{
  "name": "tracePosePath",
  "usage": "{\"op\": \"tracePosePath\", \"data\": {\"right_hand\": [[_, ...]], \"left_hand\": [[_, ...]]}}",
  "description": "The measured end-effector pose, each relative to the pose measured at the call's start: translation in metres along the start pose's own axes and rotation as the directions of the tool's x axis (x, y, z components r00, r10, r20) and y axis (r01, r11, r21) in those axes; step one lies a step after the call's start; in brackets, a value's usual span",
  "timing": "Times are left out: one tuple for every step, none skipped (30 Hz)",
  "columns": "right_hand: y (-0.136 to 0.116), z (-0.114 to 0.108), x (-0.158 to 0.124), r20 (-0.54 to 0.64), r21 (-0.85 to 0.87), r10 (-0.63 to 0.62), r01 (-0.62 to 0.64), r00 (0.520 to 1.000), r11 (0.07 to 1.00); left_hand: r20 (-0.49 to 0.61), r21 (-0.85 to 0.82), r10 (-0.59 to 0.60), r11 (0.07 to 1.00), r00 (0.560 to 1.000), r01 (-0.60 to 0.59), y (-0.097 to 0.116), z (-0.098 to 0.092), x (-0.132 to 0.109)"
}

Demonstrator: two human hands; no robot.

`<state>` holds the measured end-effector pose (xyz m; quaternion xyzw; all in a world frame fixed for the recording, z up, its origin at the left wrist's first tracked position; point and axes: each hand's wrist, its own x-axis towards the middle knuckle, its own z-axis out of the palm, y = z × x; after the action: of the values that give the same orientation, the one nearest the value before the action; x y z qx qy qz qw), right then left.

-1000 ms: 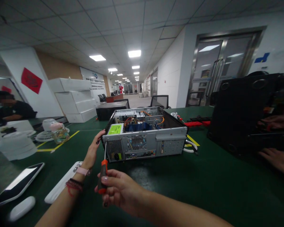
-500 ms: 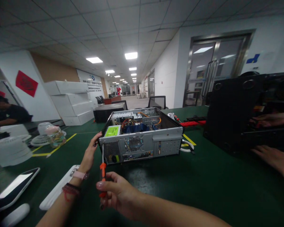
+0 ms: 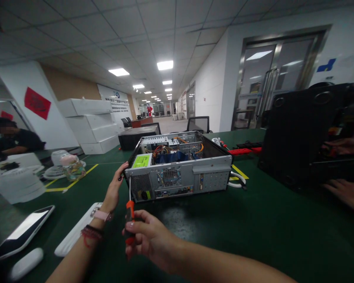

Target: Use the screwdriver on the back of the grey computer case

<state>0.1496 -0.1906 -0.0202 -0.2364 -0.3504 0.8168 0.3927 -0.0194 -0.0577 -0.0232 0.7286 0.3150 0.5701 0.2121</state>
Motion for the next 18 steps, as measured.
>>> {"op": "tracePosePath", "data": {"right_hand": [[-0.0002,-0.0004,-0.0003,0.011,-0.005,-0.003,0.003,1.000,1.000],[-0.0005,-0.0008,-0.0005,0.017,-0.009,-0.006,0.006,1.000,1.000],[-0.0009,-0.0010,-0.0005,0.024,-0.013,-0.003,0.003,1.000,1.000],[-0.0014,-0.0010,-0.0005,0.027,-0.011,0.000,0.000,1.000,1.000],[-0.0020,-0.0008,-0.0003,0.031,-0.007,0.005,-0.005,1.000,1.000],[-0.0026,-0.0006,-0.0001,0.035,-0.001,0.010,-0.010,0.999,1.000],[-0.0031,-0.0004,0.0001,0.041,0.005,0.015,-0.015,0.999,1.000],[-0.0033,-0.0002,0.0004,0.047,0.010,0.021,-0.021,0.999,1.000],[-0.0032,-0.0002,0.0007,0.053,0.013,0.026,-0.027,0.998,1.000],[-0.0027,-0.0005,0.0011,0.060,0.009,0.032,-0.033,0.998,0.999],[-0.0019,-0.0010,0.0016,0.067,-0.001,0.038,-0.038,0.997,0.999],[-0.0007,-0.0016,0.0021,0.071,-0.015,0.041,-0.040,0.997,0.999],[0.0006,-0.0023,0.0025,0.074,-0.029,0.043,-0.041,0.996,0.999],[0.0020,-0.0030,0.0029,0.074,-0.041,0.042,-0.039,0.996,0.998],[0.0033,-0.0037,0.0033,0.072,-0.049,0.040,-0.036,0.997,0.998],[0.0042,-0.0041,0.0035,0.065,-0.052,0.037,-0.033,0.997,0.998],[0.0049,-0.0043,0.0036,0.056,-0.053,0.036,-0.033,0.998,0.998],[0.0052,-0.0042,0.0035,0.044,-0.055,0.036,-0.034,0.998,0.998]], "left_hand": [[0.000,0.002,-0.004,1.000,1.000,0.004,0.0004,0.0000,0.0001],[0.001,0.005,-0.007,1.000,1.000,0.007,0.0008,0.0000,0.0002],[0.001,0.008,-0.007,1.000,1.000,0.007,0.0013,0.0000,0.0003],[0.001,0.011,-0.006,1.000,1.000,0.006,0.0017,0.0000,0.0003],[-0.001,0.012,-0.006,1.000,1.000,0.006,0.0020,0.0000,0.0003],[-0.003,0.013,-0.005,1.000,1.000,0.005,0.0021,0.0001,0.0002],[-0.003,0.014,-0.004,1.000,1.000,0.004,0.0021,0.0001,0.0001],[-0.002,0.016,-0.003,1.000,1.000,0.003,0.0019,0.0002,0.0000],[0.001,0.018,-0.002,1.000,1.000,0.002,0.0015,0.0002,-0.0001],[0.003,0.020,-0.002,1.000,1.000,0.002,0.0011,0.0003,-0.0002],[0.003,0.023,0.000,1.000,1.000,0.000,0.0006,0.0003,-0.0002],[0.002,0.026,0.002,1.000,1.000,-0.002,0.0003,0.0003,-0.0001],[0.000,0.027,0.002,1.000,1.000,-0.002,0.0000,0.0004,0.0000],[-0.002,0.026,0.001,1.000,1.000,-0.001,-0.0002,0.0005,0.0002],[-0.004,0.023,-0.001,1.000,1.000,0.001,-0.0003,0.0006,0.0004],[-0.003,0.019,-0.005,1.000,1.000,0.005,-0.0003,0.0007,0.0005],[-0.003,0.014,-0.010,1.000,1.000,0.010,-0.0004,0.0009,0.0006],[-0.002,0.011,-0.014,1.000,1.000,0.014,-0.0006,0.0010,0.0006]]}}
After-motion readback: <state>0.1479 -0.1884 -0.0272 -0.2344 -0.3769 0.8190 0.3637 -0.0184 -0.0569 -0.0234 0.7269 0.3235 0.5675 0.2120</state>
